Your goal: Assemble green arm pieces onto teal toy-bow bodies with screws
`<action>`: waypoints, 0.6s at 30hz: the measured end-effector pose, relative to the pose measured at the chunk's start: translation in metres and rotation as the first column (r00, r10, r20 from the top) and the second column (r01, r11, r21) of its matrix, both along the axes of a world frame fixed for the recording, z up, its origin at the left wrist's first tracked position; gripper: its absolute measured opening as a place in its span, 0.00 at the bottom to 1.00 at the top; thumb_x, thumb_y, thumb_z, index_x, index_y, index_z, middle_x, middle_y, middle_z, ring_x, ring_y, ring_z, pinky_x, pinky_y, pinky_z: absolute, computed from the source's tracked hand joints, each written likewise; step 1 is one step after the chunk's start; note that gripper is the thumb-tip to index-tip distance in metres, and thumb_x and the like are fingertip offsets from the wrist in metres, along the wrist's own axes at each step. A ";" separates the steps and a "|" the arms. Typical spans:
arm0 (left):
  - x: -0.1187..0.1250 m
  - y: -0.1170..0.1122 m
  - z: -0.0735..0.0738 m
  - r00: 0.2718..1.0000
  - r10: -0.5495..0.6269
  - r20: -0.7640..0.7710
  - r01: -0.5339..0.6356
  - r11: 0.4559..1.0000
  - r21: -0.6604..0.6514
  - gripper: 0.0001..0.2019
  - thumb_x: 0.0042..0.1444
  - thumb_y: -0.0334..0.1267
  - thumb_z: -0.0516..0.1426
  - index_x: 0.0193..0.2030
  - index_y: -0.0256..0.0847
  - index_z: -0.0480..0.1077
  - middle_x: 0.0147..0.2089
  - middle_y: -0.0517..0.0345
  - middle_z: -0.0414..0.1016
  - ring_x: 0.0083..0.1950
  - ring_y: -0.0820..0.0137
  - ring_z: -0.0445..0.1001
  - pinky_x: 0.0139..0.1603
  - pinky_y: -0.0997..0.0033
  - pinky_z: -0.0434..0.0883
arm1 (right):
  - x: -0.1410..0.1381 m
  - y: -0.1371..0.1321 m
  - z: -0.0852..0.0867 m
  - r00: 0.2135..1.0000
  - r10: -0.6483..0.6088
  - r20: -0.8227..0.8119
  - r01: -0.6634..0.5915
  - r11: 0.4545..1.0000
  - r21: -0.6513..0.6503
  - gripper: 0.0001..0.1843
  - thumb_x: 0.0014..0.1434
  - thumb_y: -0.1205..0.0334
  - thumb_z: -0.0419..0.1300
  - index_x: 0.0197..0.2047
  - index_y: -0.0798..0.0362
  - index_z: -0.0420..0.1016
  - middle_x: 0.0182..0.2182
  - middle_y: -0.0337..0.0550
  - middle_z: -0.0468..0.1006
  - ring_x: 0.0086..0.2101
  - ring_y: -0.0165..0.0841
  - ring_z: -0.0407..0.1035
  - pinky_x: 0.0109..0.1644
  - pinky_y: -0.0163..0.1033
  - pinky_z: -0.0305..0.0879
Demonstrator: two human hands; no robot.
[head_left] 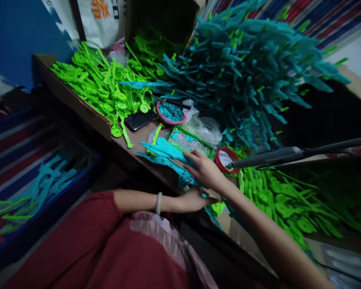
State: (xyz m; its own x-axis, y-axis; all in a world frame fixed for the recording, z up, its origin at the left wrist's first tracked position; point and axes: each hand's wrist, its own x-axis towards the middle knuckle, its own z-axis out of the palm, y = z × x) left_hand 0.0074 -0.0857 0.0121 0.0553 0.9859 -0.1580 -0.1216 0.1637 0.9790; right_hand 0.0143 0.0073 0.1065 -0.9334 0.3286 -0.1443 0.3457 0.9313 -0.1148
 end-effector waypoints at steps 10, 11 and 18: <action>-0.054 -0.055 -0.030 0.973 -0.107 -0.205 0.128 0.988 0.091 0.12 0.56 0.32 0.61 0.48 0.35 0.72 0.46 0.50 0.77 0.44 0.64 0.77 0.46 0.66 0.73 | -0.008 0.023 -0.045 0.993 0.089 0.077 -0.087 0.996 -0.030 0.26 0.65 0.59 0.54 0.65 0.57 0.65 0.46 0.54 0.73 0.40 0.41 0.74 0.43 0.42 0.70; -0.061 -0.060 -0.030 0.969 -0.099 -0.224 0.124 0.987 0.101 0.12 0.57 0.32 0.60 0.48 0.36 0.72 0.46 0.50 0.76 0.45 0.65 0.76 0.47 0.67 0.72 | -0.009 0.023 -0.046 0.992 0.092 0.086 -0.089 0.995 -0.039 0.26 0.65 0.60 0.54 0.65 0.57 0.65 0.46 0.53 0.73 0.40 0.41 0.74 0.43 0.42 0.70; -0.121 -0.096 -0.006 0.833 -0.078 -0.547 0.246 0.938 0.242 0.09 0.64 0.33 0.56 0.50 0.37 0.71 0.48 0.49 0.75 0.49 0.64 0.74 0.53 0.65 0.70 | -0.016 0.015 -0.043 0.979 0.057 0.197 -0.039 0.995 -0.096 0.28 0.66 0.60 0.55 0.68 0.55 0.60 0.47 0.53 0.72 0.41 0.40 0.73 0.42 0.40 0.67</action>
State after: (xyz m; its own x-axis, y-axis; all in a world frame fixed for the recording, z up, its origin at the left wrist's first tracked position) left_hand -0.1139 -0.1817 0.0064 0.2109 0.9741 0.0819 0.4233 -0.1665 0.8905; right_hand -0.0020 0.0222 0.0639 -0.8971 0.2608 -0.3567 0.3253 0.9361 -0.1336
